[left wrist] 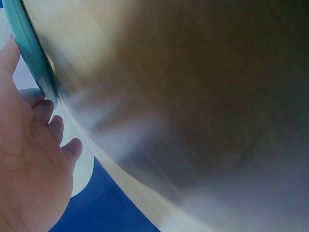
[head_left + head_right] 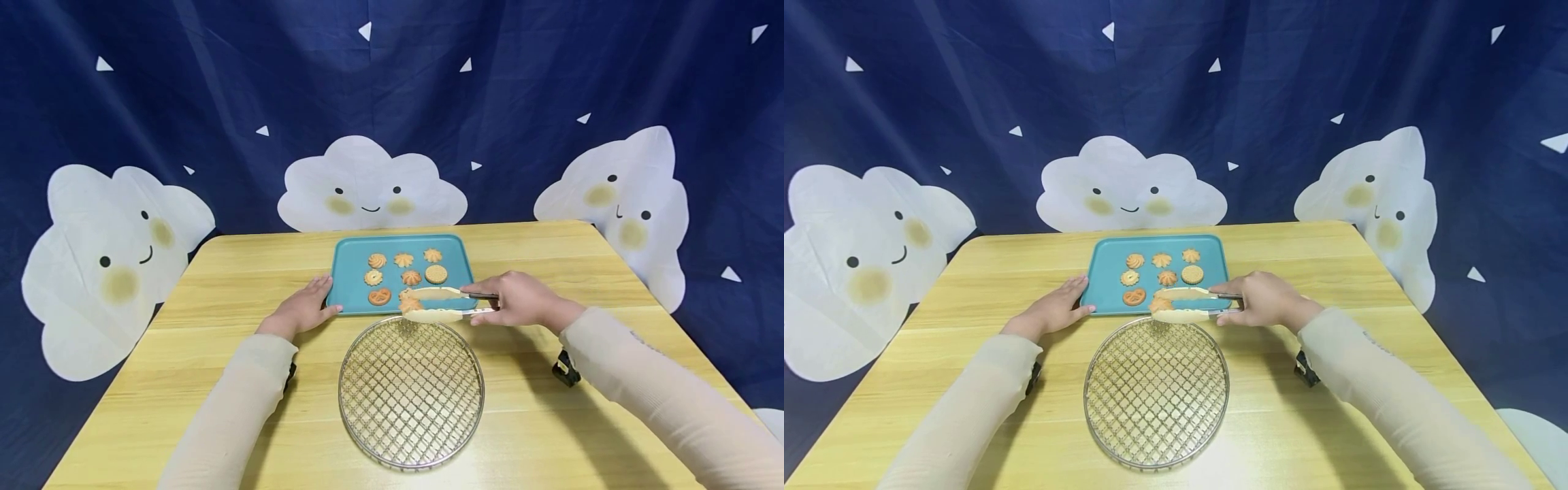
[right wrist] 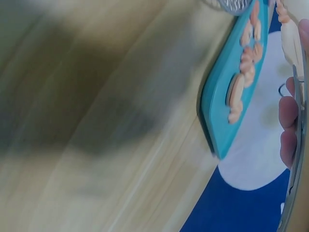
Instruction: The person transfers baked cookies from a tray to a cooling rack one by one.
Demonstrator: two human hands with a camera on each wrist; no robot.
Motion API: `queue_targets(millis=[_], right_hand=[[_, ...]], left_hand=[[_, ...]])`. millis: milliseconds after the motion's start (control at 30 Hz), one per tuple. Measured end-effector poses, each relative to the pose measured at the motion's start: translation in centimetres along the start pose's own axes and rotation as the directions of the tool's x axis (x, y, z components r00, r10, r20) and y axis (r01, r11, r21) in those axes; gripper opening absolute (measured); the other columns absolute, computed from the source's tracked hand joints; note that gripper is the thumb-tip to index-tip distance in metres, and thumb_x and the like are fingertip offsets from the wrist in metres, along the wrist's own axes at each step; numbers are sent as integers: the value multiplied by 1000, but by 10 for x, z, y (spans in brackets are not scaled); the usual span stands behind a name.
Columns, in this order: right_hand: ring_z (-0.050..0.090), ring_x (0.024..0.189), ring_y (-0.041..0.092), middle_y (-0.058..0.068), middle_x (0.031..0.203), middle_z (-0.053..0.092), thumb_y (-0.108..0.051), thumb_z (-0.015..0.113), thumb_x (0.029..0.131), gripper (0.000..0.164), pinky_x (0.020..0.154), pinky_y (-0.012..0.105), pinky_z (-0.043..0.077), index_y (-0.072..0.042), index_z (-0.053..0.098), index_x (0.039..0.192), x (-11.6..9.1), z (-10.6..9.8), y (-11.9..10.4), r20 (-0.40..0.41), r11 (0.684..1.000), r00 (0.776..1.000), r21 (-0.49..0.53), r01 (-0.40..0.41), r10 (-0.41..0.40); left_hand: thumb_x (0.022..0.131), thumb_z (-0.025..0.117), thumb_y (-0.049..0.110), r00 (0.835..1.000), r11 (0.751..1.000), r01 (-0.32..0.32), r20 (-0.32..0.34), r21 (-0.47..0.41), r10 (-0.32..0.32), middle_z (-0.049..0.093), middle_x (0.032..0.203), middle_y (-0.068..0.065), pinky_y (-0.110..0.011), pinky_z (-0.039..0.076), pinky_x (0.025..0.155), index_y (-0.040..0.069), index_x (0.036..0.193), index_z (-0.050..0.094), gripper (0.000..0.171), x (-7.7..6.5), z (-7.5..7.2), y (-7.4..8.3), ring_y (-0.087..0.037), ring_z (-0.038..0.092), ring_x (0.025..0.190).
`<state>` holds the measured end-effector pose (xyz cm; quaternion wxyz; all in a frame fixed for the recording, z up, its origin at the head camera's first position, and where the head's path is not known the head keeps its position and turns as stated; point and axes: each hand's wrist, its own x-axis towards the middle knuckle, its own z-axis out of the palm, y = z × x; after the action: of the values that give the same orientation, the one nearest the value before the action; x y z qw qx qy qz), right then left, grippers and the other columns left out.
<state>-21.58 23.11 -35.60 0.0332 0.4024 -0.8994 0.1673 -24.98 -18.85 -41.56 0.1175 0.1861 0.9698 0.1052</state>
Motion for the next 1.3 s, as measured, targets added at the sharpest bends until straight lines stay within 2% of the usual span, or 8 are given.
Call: queue_targets(millis=[133, 200, 300, 633, 833, 1067, 1300], right_hand=[[67, 74, 9, 9, 113, 67, -44, 78, 77, 61, 83, 36, 55, -6, 65, 123, 0, 2, -6, 8, 998, 998, -8, 57, -57], [69, 89, 17, 9, 114, 67, -43, 77, 77, 61, 87, 37, 53, -6, 65, 123, -1, 3, -9, 17, 997, 997, -6, 78, -78], [67, 96, 23, 9, 116, 66, -43, 76, 78, 60, 88, 38, 52, -6, 64, 124, -3, 3, -13, 36, 995, 994, 3, 102, -102], [68, 95, 20, 7, 112, 68, -41, 76, 79, 56, 85, 36, 54, -4, 65, 121, -10, 12, -25, 51, 973, 972, 21, 229, -230], [68, 85, 13, 6, 110, 69, -38, 77, 79, 54, 79, 34, 56, -3, 67, 118, -15, 18, -30, 62, 957, 955, 27, 290, -291], [66, 98, 17, 6, 113, 68, -40, 76, 79, 55, 84, 31, 54, -3, 66, 119, -20, 21, -36, 96, 947, 942, 57, 317, -321], [66, 96, 14, 5, 113, 68, -40, 76, 79, 55, 82, 28, 54, -4, 66, 119, -23, 23, -42, 112, 926, 920, 80, 369, -376]], left_hand=[[99, 42, 48, 1000, 1000, 4, 4, 0, -4, 9, 157, -16, -48, 14, 114, 0, 152, 12, 76, -1, -1, 1, -34, 7, 143], [99, 42, 47, 1000, 1000, 3, 3, -4, -3, 9, 157, -17, -49, 14, 114, 0, 151, 12, 76, -1, -2, 1, -35, 8, 143], [99, 42, 47, 1000, 1000, 6, 5, -5, -6, 9, 157, -17, -49, 14, 114, 0, 151, 12, 76, -1, -2, 1, -35, 8, 143], [99, 42, 47, 1000, 1000, 9, 8, -4, -9, 9, 157, -16, -49, 14, 114, 0, 151, 12, 77, -1, -1, 1, -35, 8, 143], [100, 41, 48, 1000, 1000, 6, 7, 5, -6, 9, 157, -15, -48, 14, 114, 0, 151, 12, 76, 0, -1, 0, -34, 7, 143], [99, 42, 48, 1000, 1000, 1, 2, 4, -1, 10, 157, -16, -48, 14, 114, -1, 151, 13, 77, 0, 0, 0, -35, 9, 143], [100, 42, 47, 1000, 1000, -7, -2, 6, 7, 11, 157, -18, -49, 15, 114, -2, 151, 13, 76, 0, 0, 1, -36, 9, 142]])
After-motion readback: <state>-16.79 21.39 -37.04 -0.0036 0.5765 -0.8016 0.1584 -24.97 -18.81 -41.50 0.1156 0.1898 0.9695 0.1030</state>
